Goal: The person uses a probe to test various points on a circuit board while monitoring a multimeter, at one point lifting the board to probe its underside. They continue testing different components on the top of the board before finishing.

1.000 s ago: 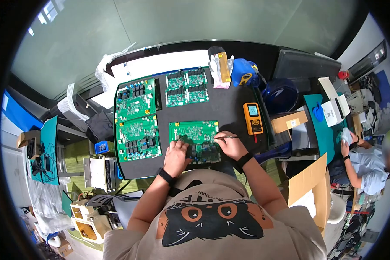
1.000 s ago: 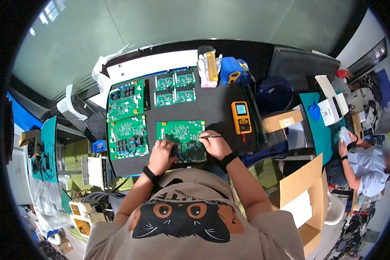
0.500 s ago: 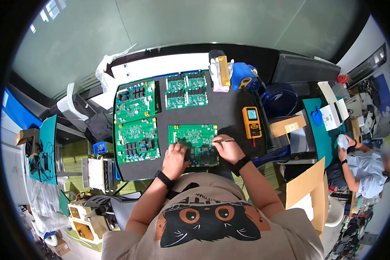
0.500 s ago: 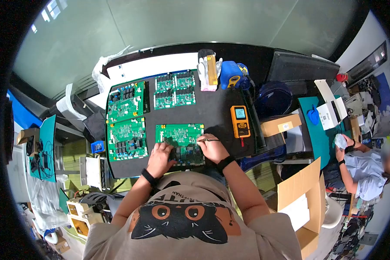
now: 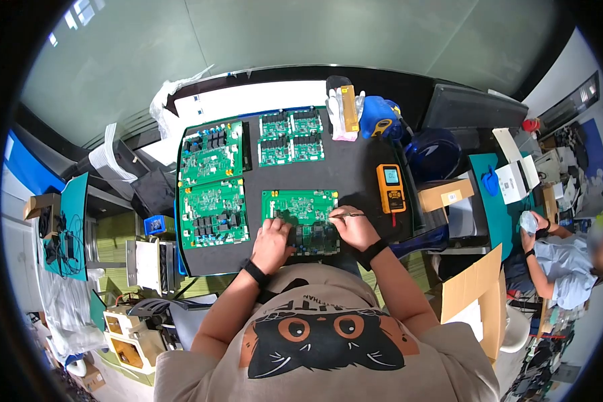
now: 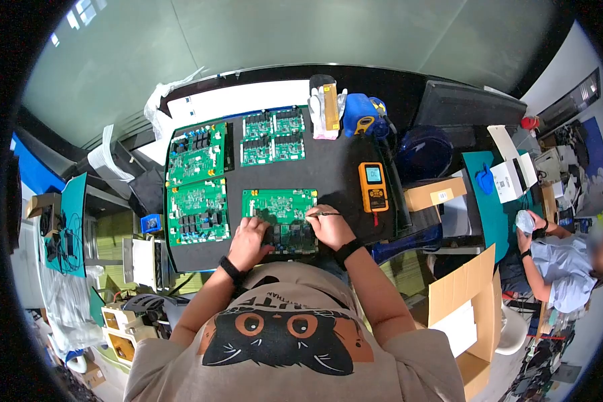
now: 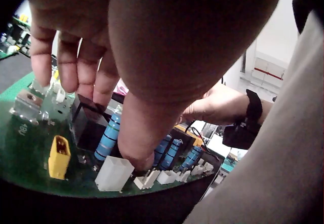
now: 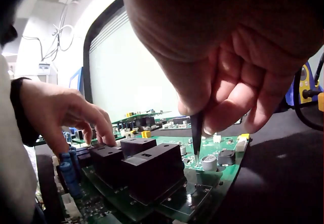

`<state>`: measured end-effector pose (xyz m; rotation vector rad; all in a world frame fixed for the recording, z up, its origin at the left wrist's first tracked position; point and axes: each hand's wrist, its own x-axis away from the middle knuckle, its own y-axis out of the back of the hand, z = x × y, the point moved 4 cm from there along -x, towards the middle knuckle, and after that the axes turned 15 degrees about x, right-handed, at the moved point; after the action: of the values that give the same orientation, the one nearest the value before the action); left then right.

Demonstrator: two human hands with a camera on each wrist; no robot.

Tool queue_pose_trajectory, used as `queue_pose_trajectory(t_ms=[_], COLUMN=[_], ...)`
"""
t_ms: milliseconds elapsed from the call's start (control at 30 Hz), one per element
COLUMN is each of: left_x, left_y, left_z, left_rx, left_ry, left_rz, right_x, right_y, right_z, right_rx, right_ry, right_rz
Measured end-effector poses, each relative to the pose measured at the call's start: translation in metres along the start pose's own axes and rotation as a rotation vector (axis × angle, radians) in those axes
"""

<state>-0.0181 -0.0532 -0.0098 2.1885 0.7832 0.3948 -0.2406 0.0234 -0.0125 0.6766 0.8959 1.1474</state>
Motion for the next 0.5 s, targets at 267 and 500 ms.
queue_pose_trajectory(t_ms=[267,500], left_x=[-0.0017,-0.0037], left_y=[0.0027,0.0002], left_z=[-0.0011,-0.0003], left_rx=[-0.001,-0.050], left_ry=[-0.008,-0.003], left_rz=[0.020,0.027], right_x=[-0.0020,-0.0040], right_y=[-0.0003,-0.0013], right_z=[-0.0020,-0.0030], right_rx=[0.012,-0.001], right_ry=[-0.023,-0.026], right_rz=[0.032,0.040])
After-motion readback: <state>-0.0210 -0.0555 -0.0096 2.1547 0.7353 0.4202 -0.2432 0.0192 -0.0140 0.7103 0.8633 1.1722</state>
